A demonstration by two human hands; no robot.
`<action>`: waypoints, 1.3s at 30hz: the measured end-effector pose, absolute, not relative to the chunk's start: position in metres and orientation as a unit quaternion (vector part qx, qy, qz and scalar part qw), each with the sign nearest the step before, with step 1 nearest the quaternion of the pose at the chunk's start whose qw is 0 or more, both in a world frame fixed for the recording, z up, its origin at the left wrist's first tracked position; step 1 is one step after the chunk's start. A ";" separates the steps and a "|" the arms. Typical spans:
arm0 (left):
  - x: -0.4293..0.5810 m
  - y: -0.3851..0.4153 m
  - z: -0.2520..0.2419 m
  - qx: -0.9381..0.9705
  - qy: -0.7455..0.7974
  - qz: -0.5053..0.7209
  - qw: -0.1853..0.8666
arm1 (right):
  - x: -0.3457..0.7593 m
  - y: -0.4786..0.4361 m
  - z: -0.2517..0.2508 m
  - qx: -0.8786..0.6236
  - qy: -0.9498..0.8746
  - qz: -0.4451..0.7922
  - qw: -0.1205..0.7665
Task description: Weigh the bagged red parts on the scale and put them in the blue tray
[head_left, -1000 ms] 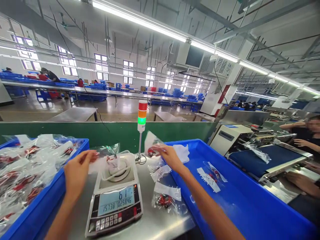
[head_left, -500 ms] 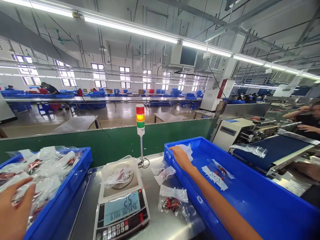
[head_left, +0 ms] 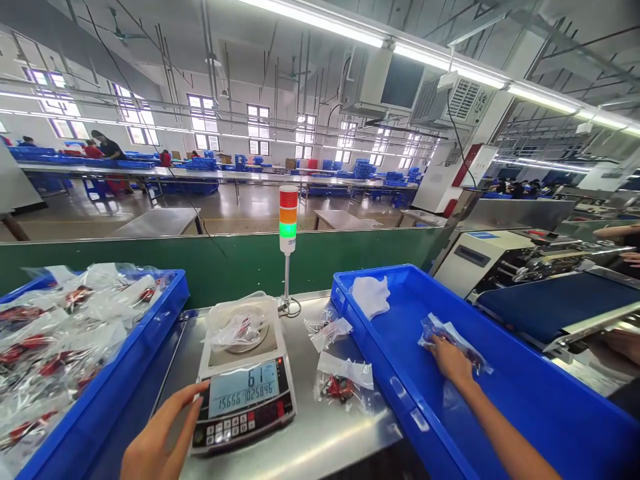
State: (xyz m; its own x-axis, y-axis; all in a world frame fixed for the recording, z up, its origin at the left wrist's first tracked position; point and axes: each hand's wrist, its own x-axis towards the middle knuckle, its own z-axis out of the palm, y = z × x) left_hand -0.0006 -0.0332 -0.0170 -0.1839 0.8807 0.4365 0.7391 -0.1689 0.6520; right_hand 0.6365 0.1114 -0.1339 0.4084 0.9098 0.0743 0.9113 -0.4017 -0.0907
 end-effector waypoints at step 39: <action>-0.024 0.098 0.047 0.481 0.636 0.601 0.049 | 0.297 0.136 0.089 -0.326 -0.899 0.031 0.290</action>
State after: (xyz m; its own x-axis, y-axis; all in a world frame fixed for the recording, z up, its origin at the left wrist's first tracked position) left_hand -0.0238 0.0975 0.0466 -0.5335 0.6703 0.5159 0.5531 -0.1851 0.8123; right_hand 0.2972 0.1362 0.0893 -0.6197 0.6041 0.5010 0.5685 0.7856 -0.2441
